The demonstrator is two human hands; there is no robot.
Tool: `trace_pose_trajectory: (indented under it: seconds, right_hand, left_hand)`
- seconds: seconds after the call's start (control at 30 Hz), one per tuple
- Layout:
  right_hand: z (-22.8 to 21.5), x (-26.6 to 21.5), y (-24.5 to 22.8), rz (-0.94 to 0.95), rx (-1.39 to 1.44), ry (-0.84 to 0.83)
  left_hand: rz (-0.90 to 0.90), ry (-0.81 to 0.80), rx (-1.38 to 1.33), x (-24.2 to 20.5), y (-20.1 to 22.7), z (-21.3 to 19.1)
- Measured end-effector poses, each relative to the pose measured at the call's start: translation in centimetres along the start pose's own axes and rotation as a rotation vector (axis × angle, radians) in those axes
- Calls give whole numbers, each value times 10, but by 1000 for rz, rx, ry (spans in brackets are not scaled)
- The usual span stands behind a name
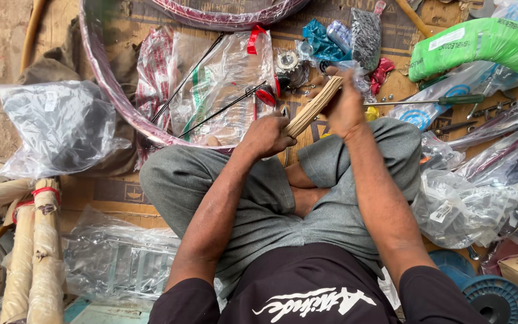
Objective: The person sits on the floor and assembles a bicycle wheel by inserting spokes into the rim and tightening them with a spoke wrench. They also handle a red screwdriver and unwrap a bundle of wooden sticks from a plastic bag.
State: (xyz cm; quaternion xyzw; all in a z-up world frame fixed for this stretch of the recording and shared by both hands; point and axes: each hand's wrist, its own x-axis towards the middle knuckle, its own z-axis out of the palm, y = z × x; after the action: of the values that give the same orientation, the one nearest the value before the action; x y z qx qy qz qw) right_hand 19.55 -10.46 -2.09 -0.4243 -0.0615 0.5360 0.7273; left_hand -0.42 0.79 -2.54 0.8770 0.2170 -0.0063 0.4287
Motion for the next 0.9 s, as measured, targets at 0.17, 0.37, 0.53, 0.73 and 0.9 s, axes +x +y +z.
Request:
trace_pose_trajectory:
  seconds: [0.17,0.37,0.53,0.73,0.9]
  right_hand:
    - [-7,5,3,-92,-204,-18]
    - [-5,6,5,-134,-419,18]
    - [-5,10,6,-127,-517,-20]
    - [-6,13,11,-80,-564,-43]
    - [-1,15,8,-73,-585,-9]
  left_hand:
    - [-70,-9,46,2,7,-1]
    - [-151,-75,-416,17,2,-10]
    - [-230,-17,-719,25,10,-11]
    - [-243,-103,-1055,36,-6,-5]
    - [-25,382,-573,33,-4,13]
